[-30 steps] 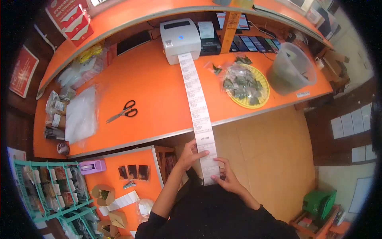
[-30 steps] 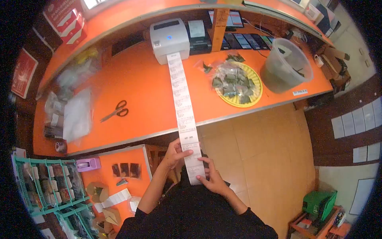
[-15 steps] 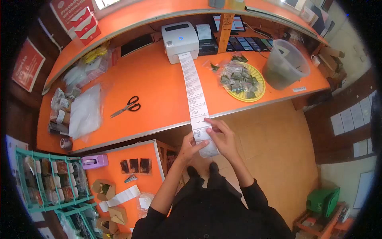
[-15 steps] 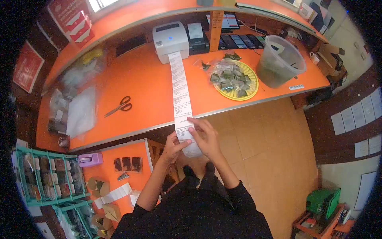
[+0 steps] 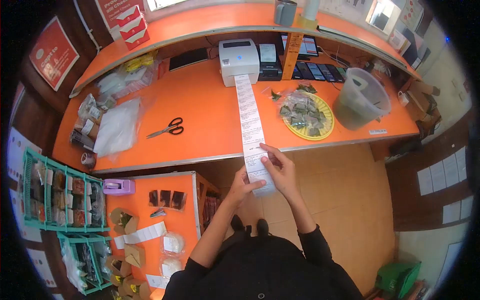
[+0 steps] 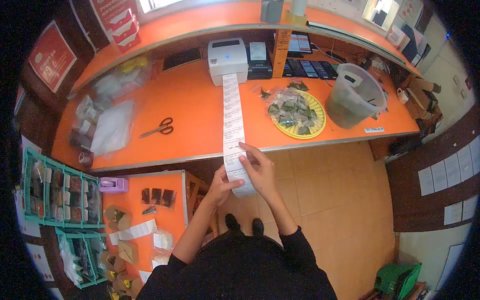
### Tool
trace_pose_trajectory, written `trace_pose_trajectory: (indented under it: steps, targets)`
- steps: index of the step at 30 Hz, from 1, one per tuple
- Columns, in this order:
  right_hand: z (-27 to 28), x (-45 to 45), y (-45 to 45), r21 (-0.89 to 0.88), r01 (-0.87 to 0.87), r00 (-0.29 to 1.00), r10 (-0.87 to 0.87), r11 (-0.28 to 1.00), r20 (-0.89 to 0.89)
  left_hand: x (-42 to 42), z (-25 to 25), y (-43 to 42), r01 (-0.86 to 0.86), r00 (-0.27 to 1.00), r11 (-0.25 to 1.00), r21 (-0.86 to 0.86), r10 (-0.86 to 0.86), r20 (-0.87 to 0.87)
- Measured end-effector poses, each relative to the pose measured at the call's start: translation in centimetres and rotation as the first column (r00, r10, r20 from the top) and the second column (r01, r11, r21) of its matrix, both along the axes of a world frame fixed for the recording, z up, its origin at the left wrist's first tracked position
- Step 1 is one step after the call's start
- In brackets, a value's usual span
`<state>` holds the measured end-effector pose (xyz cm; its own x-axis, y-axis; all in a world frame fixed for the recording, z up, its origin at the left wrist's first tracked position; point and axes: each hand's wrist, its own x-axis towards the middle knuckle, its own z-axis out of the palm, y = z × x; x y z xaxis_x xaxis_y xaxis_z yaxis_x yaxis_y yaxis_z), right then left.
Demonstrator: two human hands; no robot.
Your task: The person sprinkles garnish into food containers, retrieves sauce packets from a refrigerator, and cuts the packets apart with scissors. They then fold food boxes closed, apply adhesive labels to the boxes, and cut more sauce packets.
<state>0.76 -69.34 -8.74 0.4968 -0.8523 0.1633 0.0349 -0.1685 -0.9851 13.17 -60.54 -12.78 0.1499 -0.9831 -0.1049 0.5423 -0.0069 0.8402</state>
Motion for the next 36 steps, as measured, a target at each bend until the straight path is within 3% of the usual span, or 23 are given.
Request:
trace_pose_trajectory:
  steps: [11, 23, 30, 33, 36]
  targets:
    - [0.4, -4.9, 2.9, 0.014, -0.058, 0.998, 0.058, 0.998, -0.018, -3.3, 0.2, 4.1, 0.064, 0.980, 0.995, 0.070, -0.076, 0.186]
    - [1.2, -10.3, 6.5, 0.020, -0.093, 0.993, 0.095, 0.995, -0.074, -8.3, 2.5, 9.1, 0.072, 0.977, 0.981, 0.178, -0.105, 0.183]
    - [2.0, -13.0, 8.8, -0.040, -0.112, 0.992, 0.109, 0.993, -0.069, -10.7, 3.1, 10.6, 0.013, 0.970, 0.991, 0.132, -0.044, 0.241]
    - [2.6, -13.5, 9.0, -0.055, -0.126, 0.991, 0.122, 0.991, -0.058, -11.6, 3.1, 10.9, -0.018, 0.958, 0.980, 0.199, -0.040, 0.285]
    - [3.1, -13.4, 9.0, -0.092, -0.115, 0.991, 0.109, 0.989, -0.072, -12.9, 2.7, 10.7, -0.053, 0.965, 0.992, 0.111, 0.023, 0.260]
